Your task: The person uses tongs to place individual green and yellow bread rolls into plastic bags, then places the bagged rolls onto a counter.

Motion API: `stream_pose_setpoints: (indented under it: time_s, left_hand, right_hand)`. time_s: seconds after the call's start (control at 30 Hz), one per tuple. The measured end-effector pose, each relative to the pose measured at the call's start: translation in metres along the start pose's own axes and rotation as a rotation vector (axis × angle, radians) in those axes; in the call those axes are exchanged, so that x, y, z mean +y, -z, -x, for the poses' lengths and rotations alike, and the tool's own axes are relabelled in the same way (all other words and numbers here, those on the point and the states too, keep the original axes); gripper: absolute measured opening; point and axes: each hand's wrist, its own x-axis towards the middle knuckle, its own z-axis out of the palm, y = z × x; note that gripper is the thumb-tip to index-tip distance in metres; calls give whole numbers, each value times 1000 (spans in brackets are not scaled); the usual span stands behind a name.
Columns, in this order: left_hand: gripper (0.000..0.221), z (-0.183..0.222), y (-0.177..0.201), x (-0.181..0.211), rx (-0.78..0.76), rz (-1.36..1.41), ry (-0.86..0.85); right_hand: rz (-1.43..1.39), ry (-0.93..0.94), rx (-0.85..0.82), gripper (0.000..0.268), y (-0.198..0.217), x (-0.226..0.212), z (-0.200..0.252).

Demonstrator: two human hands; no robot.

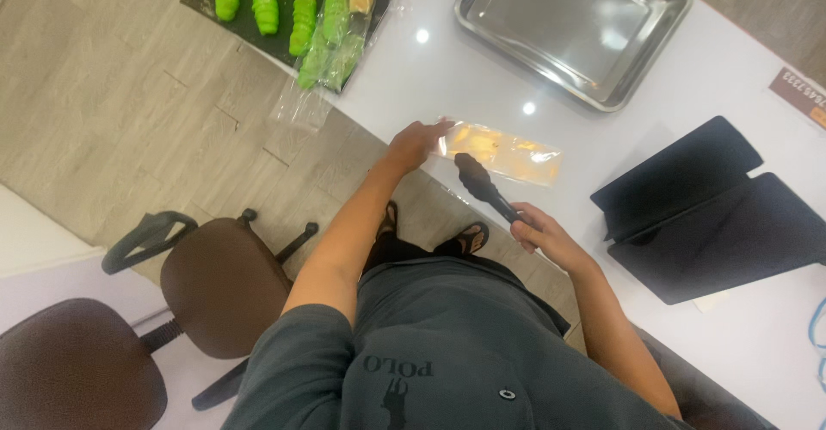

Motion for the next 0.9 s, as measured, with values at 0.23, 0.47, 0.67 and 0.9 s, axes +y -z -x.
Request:
stream_pose_setpoints:
  time_s: [0.23,0.47,0.67,0.9]
  left_hand:
    - [63,-27,-33,-41,208,-290,-214]
    - [54,-38,-50,-63,161,-38,-307]
    - [46,-61,-51,-69,60,-97,-258]
    - [26,-96,41,-64,12,166,-375]
  right_hand:
    - [53,60,121,55,-22,-36,-44]
    - [-45,108,321,65,-73,-83,-65]
    - [-155,42,558,71,-115,-74,-72]
    - [-321,44,722,58,-161,-53,-62]
